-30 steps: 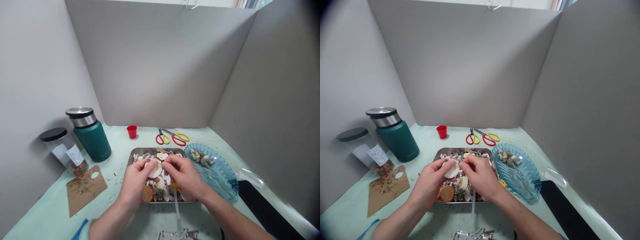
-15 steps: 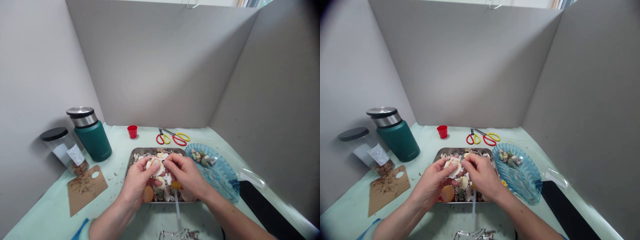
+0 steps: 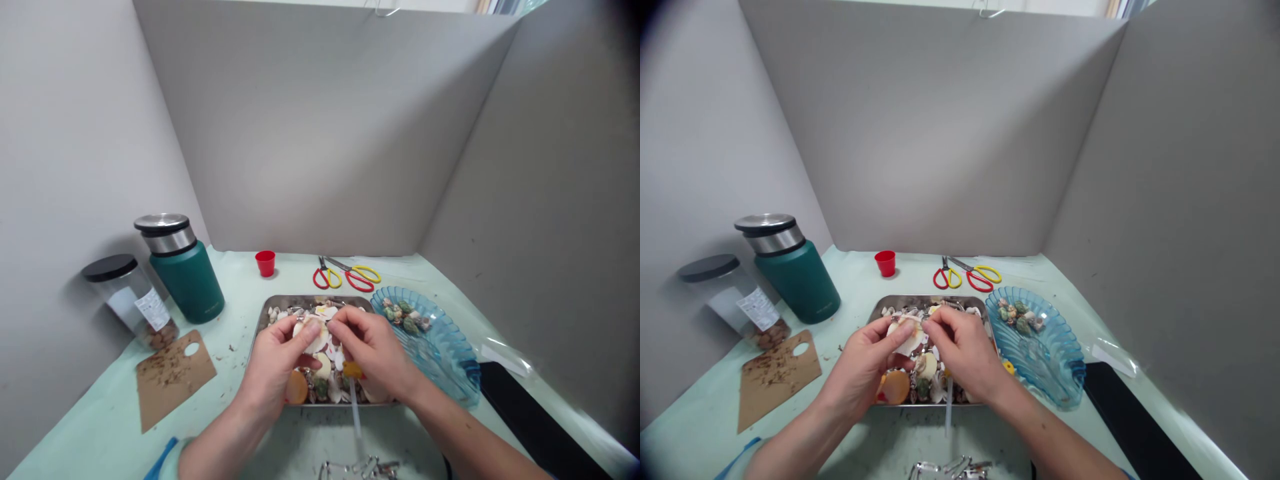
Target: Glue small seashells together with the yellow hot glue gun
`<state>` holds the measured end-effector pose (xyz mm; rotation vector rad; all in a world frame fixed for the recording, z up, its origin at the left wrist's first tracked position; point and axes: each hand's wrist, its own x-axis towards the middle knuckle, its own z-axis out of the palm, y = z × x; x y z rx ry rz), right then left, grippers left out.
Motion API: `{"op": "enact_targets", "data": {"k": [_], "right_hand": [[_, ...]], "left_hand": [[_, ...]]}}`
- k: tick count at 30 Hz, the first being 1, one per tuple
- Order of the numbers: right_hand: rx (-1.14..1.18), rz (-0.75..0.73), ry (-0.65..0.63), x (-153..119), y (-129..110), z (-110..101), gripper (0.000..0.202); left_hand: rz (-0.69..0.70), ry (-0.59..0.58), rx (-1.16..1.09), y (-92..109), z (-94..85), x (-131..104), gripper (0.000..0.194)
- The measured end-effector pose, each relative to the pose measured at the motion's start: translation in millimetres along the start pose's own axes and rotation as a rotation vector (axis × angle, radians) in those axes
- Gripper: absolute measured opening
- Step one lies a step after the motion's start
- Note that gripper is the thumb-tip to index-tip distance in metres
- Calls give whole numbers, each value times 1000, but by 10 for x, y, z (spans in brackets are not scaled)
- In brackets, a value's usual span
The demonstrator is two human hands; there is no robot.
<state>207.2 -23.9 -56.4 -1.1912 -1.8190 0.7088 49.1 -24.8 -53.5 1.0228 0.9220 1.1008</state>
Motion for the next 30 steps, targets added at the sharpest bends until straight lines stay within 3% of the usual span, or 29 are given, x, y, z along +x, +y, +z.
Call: {"op": "enact_targets", "data": {"k": [7, 12, 18, 22, 30], "right_hand": [[-90, -103, 19, -23, -58, 19, 21], [-79, -117, 2, -28, -88, 9, 21], [-65, -124, -32, -33, -97, 1, 21], [-64, -121, -35, -41, -86, 6, 21], [-68, -82, 31, -24, -27, 28, 22]], "left_hand": [[86, 150, 149, -12, 10, -32, 25], [219, 157, 232, -33, -23, -29, 18], [276, 155, 266, -38, -47, -52, 15], [258, 143, 243, -46, -48, -51, 16], [49, 77, 114, 3, 16, -22, 30]]}}
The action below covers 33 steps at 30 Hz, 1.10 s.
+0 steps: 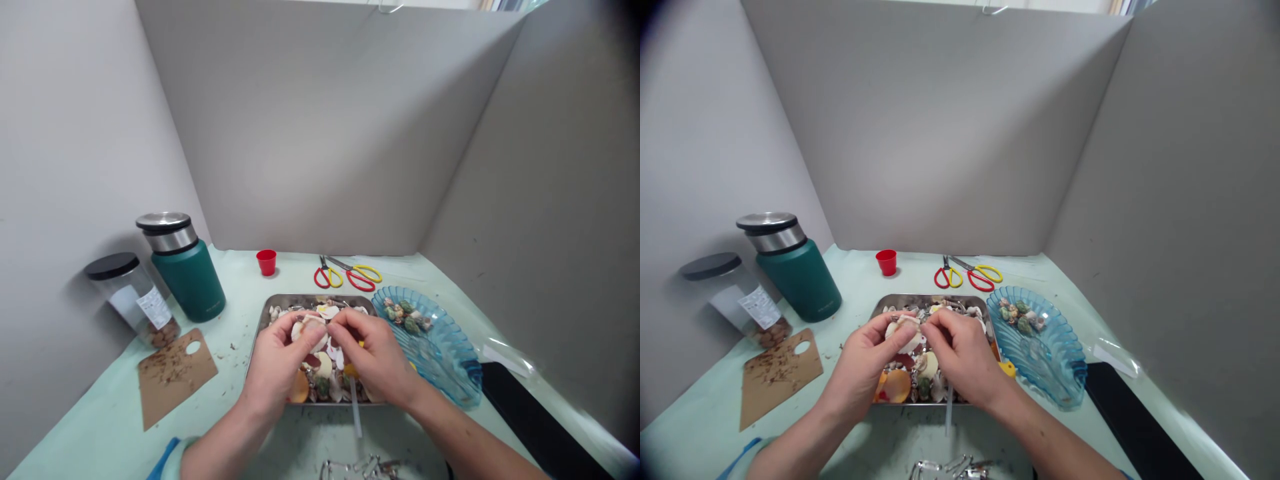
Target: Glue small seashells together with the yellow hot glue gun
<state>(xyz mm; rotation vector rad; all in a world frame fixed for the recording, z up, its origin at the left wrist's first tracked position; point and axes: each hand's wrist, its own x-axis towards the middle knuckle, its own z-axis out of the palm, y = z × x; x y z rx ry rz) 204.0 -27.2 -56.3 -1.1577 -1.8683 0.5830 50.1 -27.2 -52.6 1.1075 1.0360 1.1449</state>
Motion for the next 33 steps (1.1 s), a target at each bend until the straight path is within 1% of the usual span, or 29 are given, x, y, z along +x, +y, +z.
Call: {"op": "enact_targets", "data": {"k": [2, 4, 9, 12, 15, 23, 30, 33], "right_hand": [[15, 14, 5, 3, 6, -1, 22], [30, 26, 5, 6, 7, -9, 23], [45, 42, 3, 11, 2, -34, 24], [35, 39, 0, 7, 4, -36, 23], [16, 19, 14, 5, 7, -30, 23], [-33, -72, 50, 9, -16, -19, 21], [-31, -125, 50, -9, -37, -36, 12], [-53, -138, 64, -6, -25, -35, 13]], "left_hand": [[-4, -24, -14, 4, 1, 4, 36], [-8, -37, -28, 0, -3, 8, 36], [-6, -41, -36, -14, -6, 10, 31], [10, -62, -39, -17, -8, 6, 27], [25, -74, -40, -22, -13, 3, 25], [22, -55, -28, -16, -11, -4, 25], [39, -11, -5, 8, 4, -15, 23], [39, -9, 9, -8, -5, -11, 22]]}}
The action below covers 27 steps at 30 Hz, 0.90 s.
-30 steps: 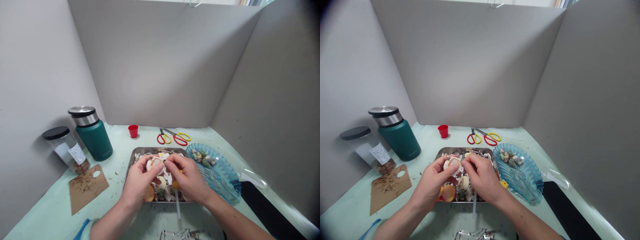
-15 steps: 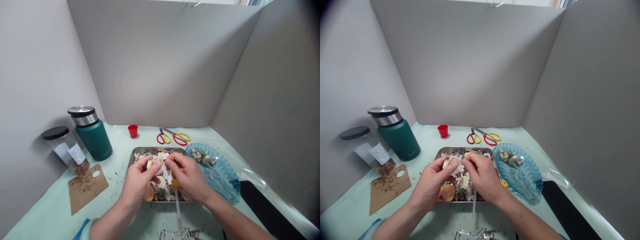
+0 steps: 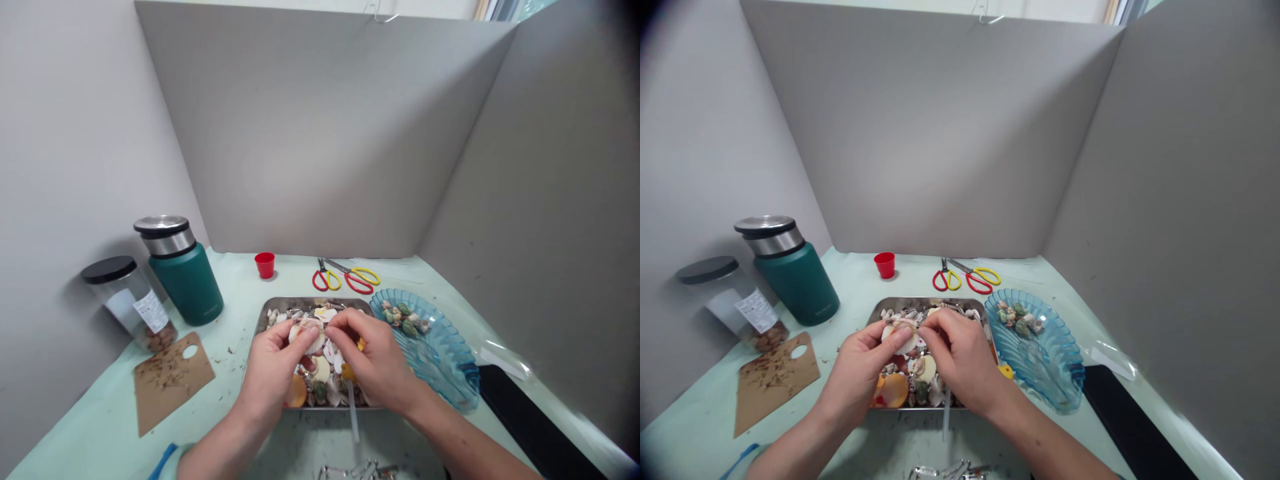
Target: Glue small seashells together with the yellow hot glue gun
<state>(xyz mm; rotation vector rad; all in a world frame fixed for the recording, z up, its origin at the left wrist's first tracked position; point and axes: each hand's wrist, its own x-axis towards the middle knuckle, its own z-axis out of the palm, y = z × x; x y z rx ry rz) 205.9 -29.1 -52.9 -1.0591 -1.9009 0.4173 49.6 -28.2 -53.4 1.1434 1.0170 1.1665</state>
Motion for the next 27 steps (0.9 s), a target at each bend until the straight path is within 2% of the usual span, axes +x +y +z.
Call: {"op": "enact_targets", "data": {"k": [11, 17, 27], "right_hand": [[-23, -10, -26, -8, 15, 2, 14], [-10, 10, -8, -1, 6, -3, 14], [-24, -155, 25, -43, 16, -22, 9]], "left_hand": [[15, -11, 39, -27, -26, 7, 21], [57, 43, 121, 18, -8, -3, 19], [314, 117, 359, 53, -31, -45, 10]]}}
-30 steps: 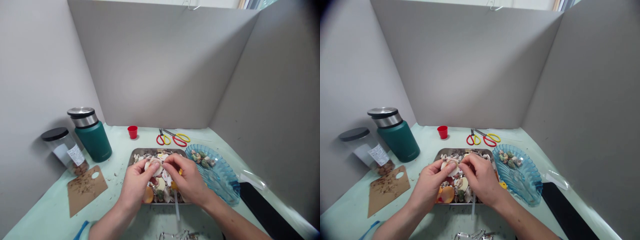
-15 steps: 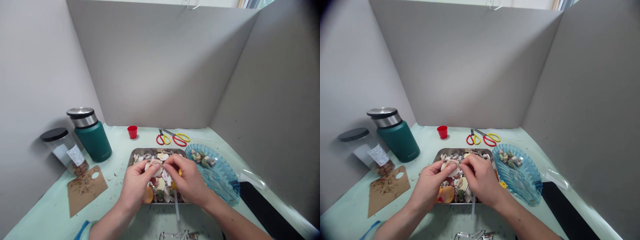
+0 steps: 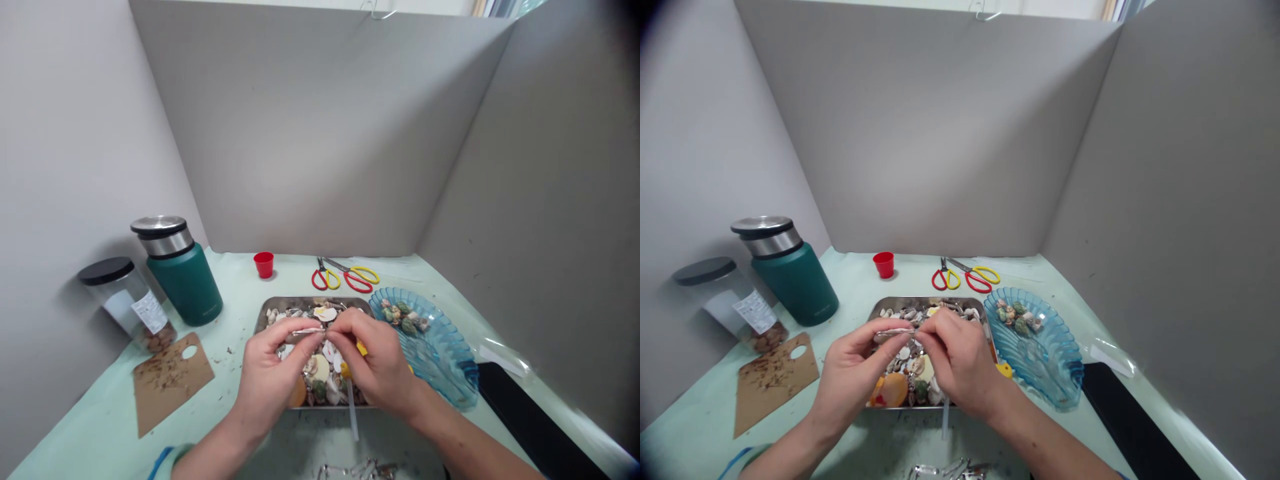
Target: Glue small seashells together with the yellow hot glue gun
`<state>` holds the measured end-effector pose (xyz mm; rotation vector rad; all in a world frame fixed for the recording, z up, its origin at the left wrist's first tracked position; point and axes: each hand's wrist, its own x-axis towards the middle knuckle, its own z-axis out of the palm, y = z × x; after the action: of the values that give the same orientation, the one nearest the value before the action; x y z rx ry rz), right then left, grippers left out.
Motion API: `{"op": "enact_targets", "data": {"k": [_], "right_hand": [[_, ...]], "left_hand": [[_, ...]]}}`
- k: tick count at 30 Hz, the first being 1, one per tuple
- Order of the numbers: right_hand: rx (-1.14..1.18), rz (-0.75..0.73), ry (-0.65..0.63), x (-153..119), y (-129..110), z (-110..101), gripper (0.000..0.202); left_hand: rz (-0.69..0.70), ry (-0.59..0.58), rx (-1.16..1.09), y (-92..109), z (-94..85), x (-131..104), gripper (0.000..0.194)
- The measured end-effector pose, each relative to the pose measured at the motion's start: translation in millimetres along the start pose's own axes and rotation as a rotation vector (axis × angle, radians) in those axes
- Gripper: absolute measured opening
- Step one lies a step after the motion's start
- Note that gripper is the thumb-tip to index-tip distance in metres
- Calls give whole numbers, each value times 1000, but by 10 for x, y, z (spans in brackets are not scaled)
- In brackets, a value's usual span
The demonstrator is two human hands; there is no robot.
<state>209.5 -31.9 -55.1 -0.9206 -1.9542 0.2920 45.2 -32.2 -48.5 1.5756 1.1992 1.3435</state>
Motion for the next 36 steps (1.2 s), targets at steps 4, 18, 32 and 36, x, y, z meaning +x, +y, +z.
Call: {"op": "enact_targets", "data": {"k": [4, 18, 32, 36], "right_hand": [[2, 5, 7, -1, -2, 3, 8], [46, 181, -24, 26, -81, 18, 15], [51, 270, -78, 26, -97, 52, 17], [58, 282, -85, 28, -91, 67, 18]], "left_hand": [[9, 13, 15, -12, 8, -8, 12], [-242, -35, -283, -44, 53, -17, 17], [-266, -85, -363, -134, 52, -25, 20], [-242, -80, -343, -164, 45, -15, 21]]}}
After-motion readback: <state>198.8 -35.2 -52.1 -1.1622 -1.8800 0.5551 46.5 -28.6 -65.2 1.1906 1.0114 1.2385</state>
